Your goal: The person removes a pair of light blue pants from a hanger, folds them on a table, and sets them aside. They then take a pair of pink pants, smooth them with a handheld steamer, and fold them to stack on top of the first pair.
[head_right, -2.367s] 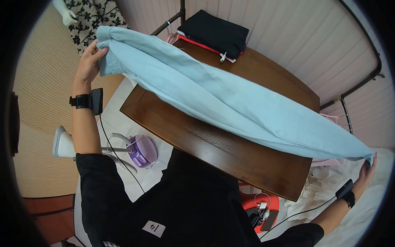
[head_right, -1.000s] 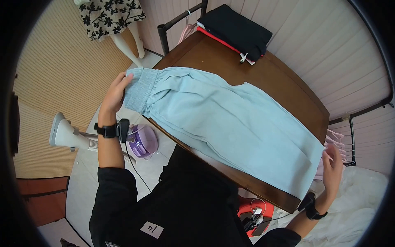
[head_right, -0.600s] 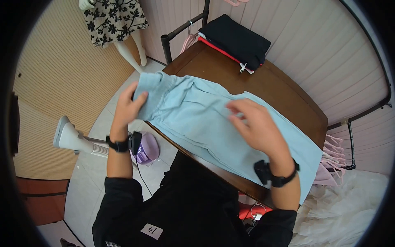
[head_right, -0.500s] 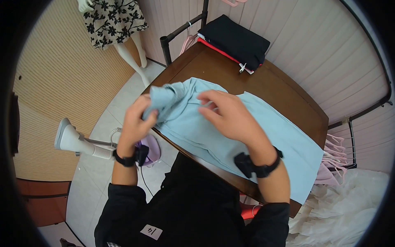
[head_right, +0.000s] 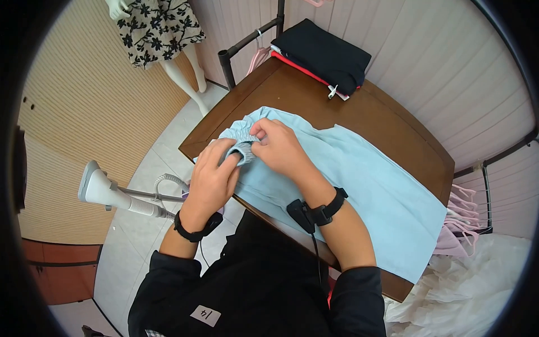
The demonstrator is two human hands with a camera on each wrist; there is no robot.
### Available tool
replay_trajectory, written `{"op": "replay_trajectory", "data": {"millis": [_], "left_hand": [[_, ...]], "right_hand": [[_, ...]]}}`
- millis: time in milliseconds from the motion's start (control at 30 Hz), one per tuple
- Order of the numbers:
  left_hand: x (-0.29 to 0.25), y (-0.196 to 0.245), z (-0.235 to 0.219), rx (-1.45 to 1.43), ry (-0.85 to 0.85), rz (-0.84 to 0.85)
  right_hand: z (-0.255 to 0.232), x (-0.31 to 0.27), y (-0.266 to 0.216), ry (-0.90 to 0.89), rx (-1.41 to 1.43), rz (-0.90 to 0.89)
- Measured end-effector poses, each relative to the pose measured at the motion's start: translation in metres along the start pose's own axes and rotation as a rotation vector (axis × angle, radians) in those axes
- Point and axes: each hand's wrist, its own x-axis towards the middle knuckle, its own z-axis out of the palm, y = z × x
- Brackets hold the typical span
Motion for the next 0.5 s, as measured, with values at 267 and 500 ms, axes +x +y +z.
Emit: {"op": "replay_trajectory", "data": {"millis": [267, 500], "left_hand": [[0.008, 0.005, 0.003, 0.119, 0.065, -0.081], [0.012, 0.004, 0.012, 0.332, -0.177, -0.137]], "right_hand": [[0.003, -0.004, -0.014, 0.142, -0.172, -0.185], [0.008, -0.01, -0.026, 0.142, -0.208, -0.255]]}}
